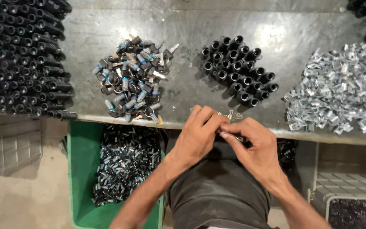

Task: The person repeatedly picks small metal components from a green bin and a metal table, then inserts them into black cylindrical parts. They handle the items one at a time, placing assembled units back on the table while continuing the cycle.

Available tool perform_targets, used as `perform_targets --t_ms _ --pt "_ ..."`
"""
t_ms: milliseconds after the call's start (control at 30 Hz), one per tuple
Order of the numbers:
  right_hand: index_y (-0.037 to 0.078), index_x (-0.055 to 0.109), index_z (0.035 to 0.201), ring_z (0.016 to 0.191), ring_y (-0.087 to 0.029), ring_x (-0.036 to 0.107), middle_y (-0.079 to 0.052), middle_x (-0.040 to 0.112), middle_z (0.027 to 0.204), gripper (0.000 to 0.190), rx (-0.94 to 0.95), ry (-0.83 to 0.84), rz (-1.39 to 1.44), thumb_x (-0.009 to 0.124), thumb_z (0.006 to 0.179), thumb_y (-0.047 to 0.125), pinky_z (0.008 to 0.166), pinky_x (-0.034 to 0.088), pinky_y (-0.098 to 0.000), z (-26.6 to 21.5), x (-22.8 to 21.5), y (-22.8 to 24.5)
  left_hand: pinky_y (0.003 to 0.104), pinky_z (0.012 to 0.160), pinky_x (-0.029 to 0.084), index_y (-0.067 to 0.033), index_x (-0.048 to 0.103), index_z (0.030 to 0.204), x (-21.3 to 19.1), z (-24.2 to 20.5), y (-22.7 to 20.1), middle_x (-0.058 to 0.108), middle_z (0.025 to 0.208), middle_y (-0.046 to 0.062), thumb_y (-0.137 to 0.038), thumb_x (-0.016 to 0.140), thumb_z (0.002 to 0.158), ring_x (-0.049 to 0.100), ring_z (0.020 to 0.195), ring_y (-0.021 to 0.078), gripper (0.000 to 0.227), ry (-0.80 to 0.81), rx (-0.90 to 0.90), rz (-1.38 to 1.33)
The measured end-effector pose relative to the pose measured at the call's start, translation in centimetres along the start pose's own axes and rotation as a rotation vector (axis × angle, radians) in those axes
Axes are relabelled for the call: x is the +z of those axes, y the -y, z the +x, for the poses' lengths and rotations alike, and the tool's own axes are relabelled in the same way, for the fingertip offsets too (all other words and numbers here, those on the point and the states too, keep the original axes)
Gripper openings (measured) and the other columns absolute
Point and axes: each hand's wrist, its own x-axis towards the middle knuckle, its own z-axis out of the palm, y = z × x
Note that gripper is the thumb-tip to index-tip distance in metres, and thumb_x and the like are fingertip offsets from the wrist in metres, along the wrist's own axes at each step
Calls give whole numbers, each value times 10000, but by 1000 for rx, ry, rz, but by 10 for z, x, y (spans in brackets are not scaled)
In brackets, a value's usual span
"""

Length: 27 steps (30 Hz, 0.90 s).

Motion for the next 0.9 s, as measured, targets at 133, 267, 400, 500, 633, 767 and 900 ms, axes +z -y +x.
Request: perform_targets --t_ms 133,267,400,500,633,767,900 --pt "35 562 947 680 -128 644 -29 650 816 285 67 -43 14 800 796 74 595 535 -280 4 -1 2 428 868 469 -36 625 1169 -8 3 -1 554 1037 115 -17 712 868 525 970 361 314 119 142 114" --pt "70 592 933 711 -178 613 -76 645 839 224 -201 29 -258 802 854 72 640 496 -334 1 16 -11 442 838 450 -41 618 1032 -12 -2 0 542 1016 125 51 630 758 520 950 361 289 238 -78 8" --pt "34 554 966 682 -188 519 -125 588 841 289 226 151 96 802 826 85 570 440 -348 7 -10 -15 457 892 452 -7 618 1095 10 -4 -28 555 1071 122 -42 680 811 527 1003 353 293 229 7 404" --pt "100 607 1050 836 -202 690 -27 727 918 356 74 436 -256 800 819 289 709 553 -338 -14 -88 -5 466 933 451 199 514 1383 29 -20 -74 552 1181 199 -98 721 818 532 1034 333 671 209 85 29" --pt "199 666 1219 1109 -303 650 -37 704 1154 546 -245 369 -853 726 783 522 864 508 -409 -52 -128 -7 483 843 462 -26 679 1161 21 -29 -73 637 970 117 -238 761 826 594 956 329 405 307 -26 -93" --pt "198 767 1144 947 -229 660 -18 702 957 404 -110 386 -443 795 778 368 800 543 -370 -45 -65 -8 459 709 456 -100 663 955 -32 -31 7 597 940 97 -306 700 841 564 898 312 238 -115 -362 981" --pt "173 750 1181 829 -241 602 -37 630 871 372 -286 172 -361 797 839 312 718 521 -383 6 27 -1 417 859 500 -120 627 1020 -44 -34 55 564 1028 78 -135 704 898 547 1001 302 145 -145 -407 1011"
